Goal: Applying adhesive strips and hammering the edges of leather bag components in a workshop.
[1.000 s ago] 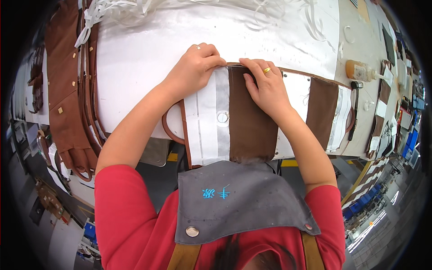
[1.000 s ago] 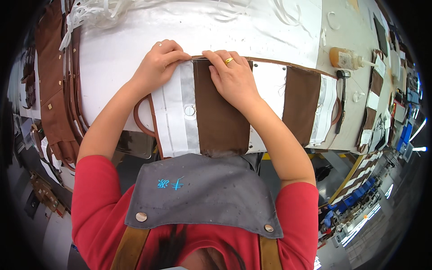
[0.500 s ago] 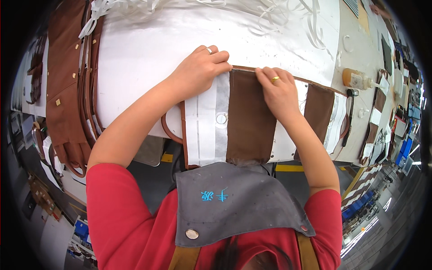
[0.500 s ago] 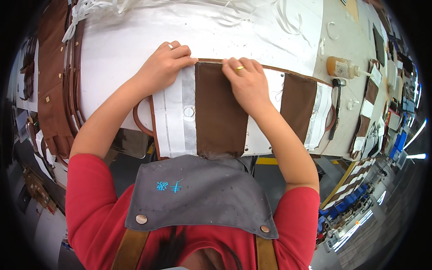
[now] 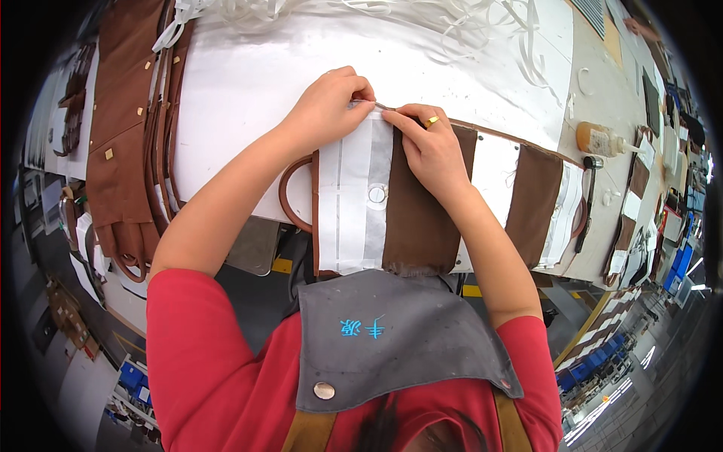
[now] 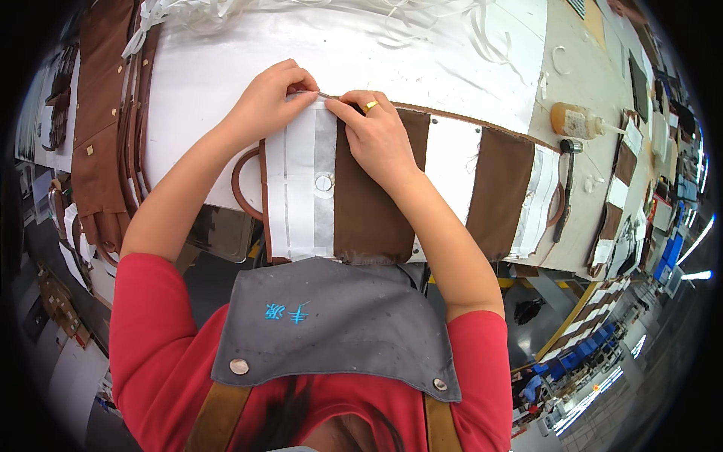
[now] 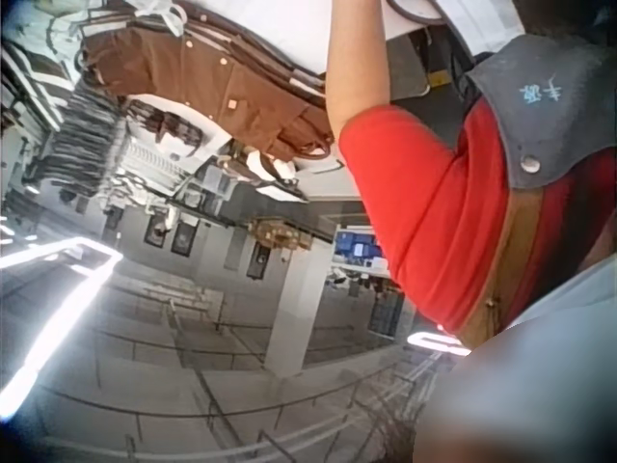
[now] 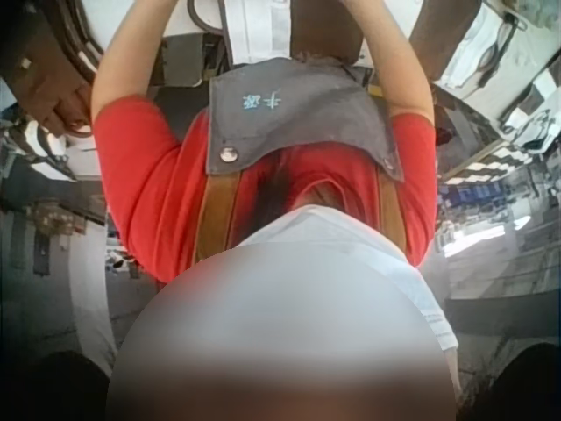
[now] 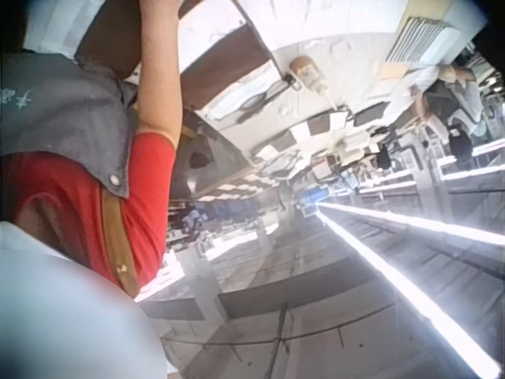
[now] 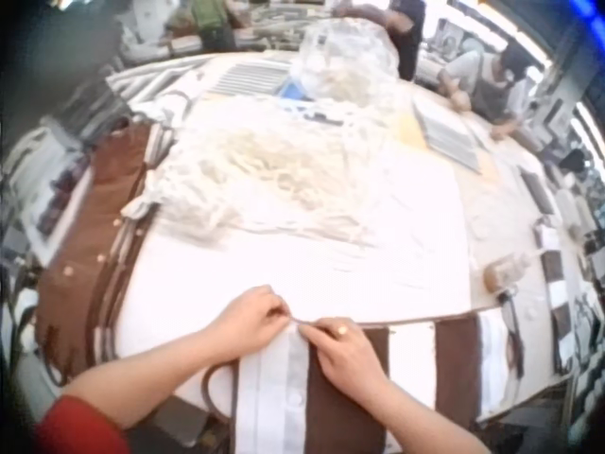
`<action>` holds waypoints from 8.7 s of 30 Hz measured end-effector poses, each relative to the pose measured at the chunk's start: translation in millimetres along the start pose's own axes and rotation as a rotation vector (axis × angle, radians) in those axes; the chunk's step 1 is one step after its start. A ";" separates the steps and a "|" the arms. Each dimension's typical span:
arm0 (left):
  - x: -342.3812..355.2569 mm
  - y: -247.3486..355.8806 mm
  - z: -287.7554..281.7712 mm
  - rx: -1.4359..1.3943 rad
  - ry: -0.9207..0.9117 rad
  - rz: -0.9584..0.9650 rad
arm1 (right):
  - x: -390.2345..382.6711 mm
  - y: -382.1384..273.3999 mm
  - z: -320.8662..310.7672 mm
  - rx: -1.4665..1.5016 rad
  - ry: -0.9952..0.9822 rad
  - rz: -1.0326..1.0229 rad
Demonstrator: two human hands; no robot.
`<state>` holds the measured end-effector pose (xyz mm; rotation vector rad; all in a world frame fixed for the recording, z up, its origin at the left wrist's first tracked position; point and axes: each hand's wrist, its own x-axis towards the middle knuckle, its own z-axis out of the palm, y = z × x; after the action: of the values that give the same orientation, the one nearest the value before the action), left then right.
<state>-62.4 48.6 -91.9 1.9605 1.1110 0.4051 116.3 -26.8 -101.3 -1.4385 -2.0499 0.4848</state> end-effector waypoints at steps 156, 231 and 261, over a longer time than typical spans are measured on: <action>-84.3 -9.3 19.9 0.498 0.316 0.198 | 57.4 -14.8 17.2 0.095 -0.267 -0.126; -75.4 0.9 17.7 0.652 0.245 0.181 | 41.7 -4.0 6.3 0.213 -0.231 0.014; -80.2 -7.6 14.2 0.532 0.232 0.180 | 38.4 -11.2 13.5 -0.168 -0.216 -0.281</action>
<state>-102.6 -22.5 -97.4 2.5437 1.2874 0.4763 90.0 5.7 -95.3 -1.2037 -2.4695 0.3711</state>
